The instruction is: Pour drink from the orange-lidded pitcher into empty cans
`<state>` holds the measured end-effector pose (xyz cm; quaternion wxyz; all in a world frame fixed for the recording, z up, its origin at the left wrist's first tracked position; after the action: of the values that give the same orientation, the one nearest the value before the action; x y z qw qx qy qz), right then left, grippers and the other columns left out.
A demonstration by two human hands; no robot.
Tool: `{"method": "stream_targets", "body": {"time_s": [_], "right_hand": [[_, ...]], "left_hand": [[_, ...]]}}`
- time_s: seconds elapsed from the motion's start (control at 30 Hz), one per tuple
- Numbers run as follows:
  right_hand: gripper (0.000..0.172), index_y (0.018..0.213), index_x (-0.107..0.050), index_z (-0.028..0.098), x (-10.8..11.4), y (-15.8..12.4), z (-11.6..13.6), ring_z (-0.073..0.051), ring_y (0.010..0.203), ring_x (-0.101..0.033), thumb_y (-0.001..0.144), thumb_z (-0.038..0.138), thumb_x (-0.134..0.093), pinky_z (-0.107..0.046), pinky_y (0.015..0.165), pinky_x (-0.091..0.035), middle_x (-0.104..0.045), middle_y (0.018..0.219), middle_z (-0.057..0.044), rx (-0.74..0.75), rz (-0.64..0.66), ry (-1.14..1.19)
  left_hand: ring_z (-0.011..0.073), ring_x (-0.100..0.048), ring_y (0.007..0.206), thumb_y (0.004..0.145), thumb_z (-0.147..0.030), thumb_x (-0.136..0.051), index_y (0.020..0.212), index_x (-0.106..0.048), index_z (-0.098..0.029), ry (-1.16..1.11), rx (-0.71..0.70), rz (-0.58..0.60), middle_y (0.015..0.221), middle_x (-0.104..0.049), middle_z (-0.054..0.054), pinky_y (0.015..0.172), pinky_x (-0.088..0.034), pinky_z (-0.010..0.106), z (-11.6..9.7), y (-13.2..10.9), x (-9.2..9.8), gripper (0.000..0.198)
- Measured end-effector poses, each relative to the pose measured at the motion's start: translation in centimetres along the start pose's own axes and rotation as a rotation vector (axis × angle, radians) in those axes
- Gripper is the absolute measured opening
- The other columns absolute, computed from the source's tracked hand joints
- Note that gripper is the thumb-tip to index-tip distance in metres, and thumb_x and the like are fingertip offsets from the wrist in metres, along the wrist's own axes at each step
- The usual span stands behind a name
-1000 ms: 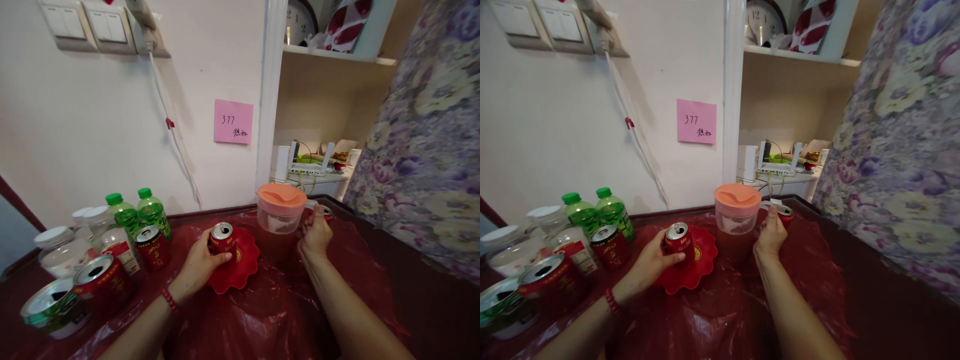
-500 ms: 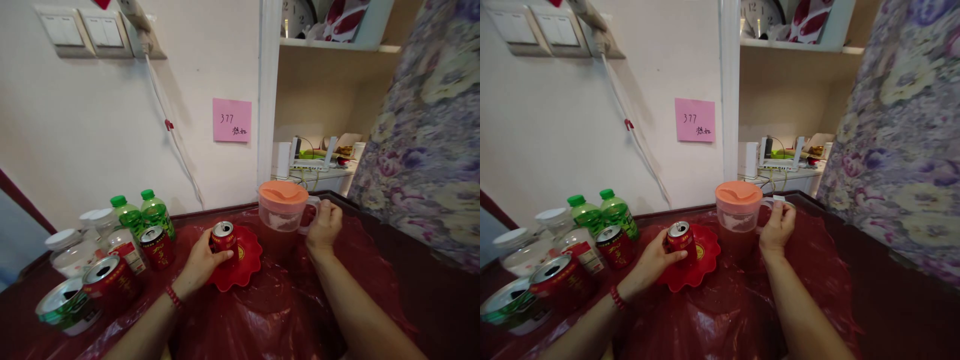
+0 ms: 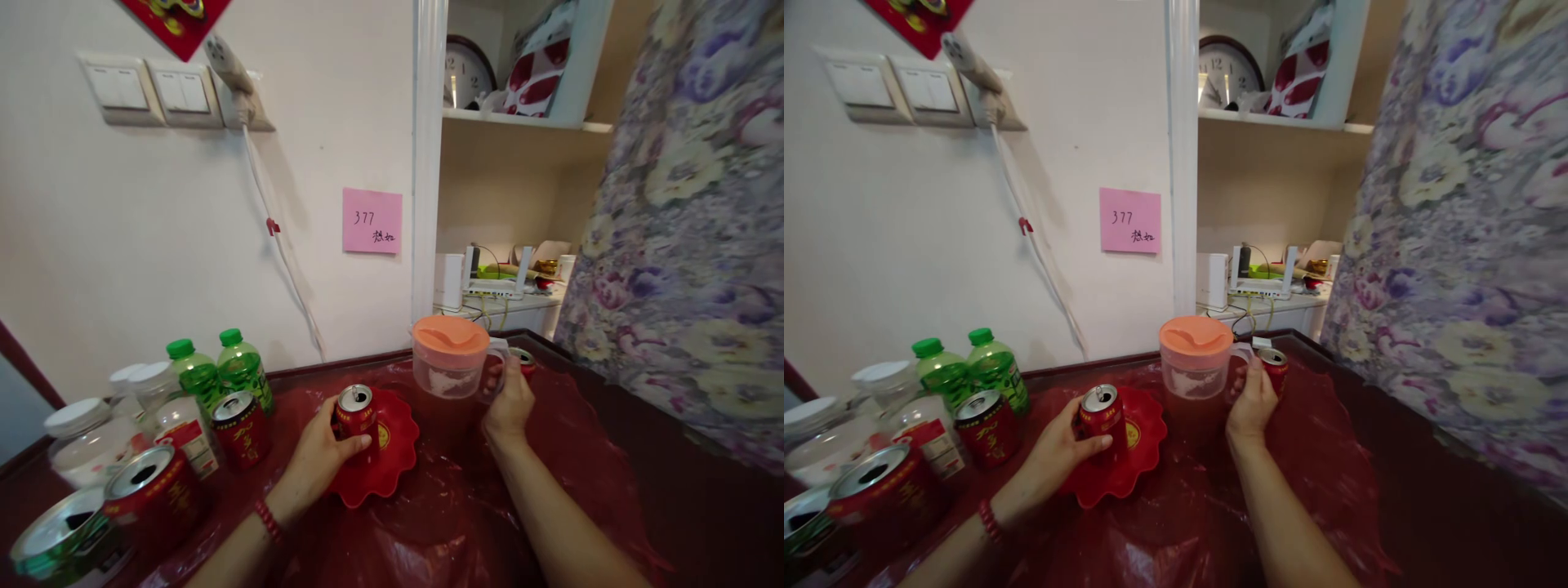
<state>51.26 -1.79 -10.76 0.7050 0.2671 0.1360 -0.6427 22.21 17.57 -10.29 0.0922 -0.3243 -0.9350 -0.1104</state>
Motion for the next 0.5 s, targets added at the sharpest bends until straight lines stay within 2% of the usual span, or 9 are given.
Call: {"method": "stream_targets", "body": {"time_s": [0.23, 0.37, 0.5], "right_hand": [[0.062, 0.065, -0.048, 0.021, 0.1, -0.4, -0.7, -0.007, 0.044, -0.035, 0.066, 0.077, -0.075, -0.02, 0.039, -0.03, -0.044, 0.054, 0.008, -0.051, -0.064, 0.127], [0.064, 0.061, -0.042, 0.022, -0.8, -0.1, -0.3, -0.005, 0.041, -0.029, 0.064, 0.076, -0.077, -0.02, 0.036, -0.023, -0.035, 0.051, 0.011, -0.083, -0.022, 0.172], [0.065, 0.064, -0.045, 0.022, -1.3, 0.0, 0.9, -0.004, 0.038, -0.028, 0.059, 0.075, -0.082, -0.019, 0.034, -0.02, -0.037, 0.051, 0.011, -0.093, 0.011, 0.192]], "left_hand": [[0.0338, -0.066, 0.12, 0.061, -0.031, -0.086, 0.127, -0.055, -0.016, -0.027, -0.002, -0.011, 0.131, -0.069, 0.015, 0.108, -0.048, 0.048, -0.2, -0.2, -0.1, 0.074], [0.0336, -0.067, 0.118, 0.059, -0.031, -0.086, 0.127, -0.055, -0.016, -0.058, 0.012, -0.014, 0.129, -0.07, 0.015, 0.105, -0.05, 0.046, -0.3, -0.3, -0.3, 0.077], [0.035, -0.066, 0.119, 0.056, -0.029, -0.086, 0.123, -0.057, -0.015, -0.028, 0.009, -0.045, 0.128, -0.07, 0.015, 0.108, -0.047, 0.048, -0.6, -0.3, -0.1, 0.074]]}}
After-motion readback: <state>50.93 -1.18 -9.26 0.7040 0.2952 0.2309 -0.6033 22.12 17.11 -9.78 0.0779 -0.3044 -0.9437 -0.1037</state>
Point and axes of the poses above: each hand's wrist, its own y-axis towards the middle knuckle, its own x-axis out of the back of the hand, z = x × y, the point moved 9 cm from there along y, towards the middle knuckle
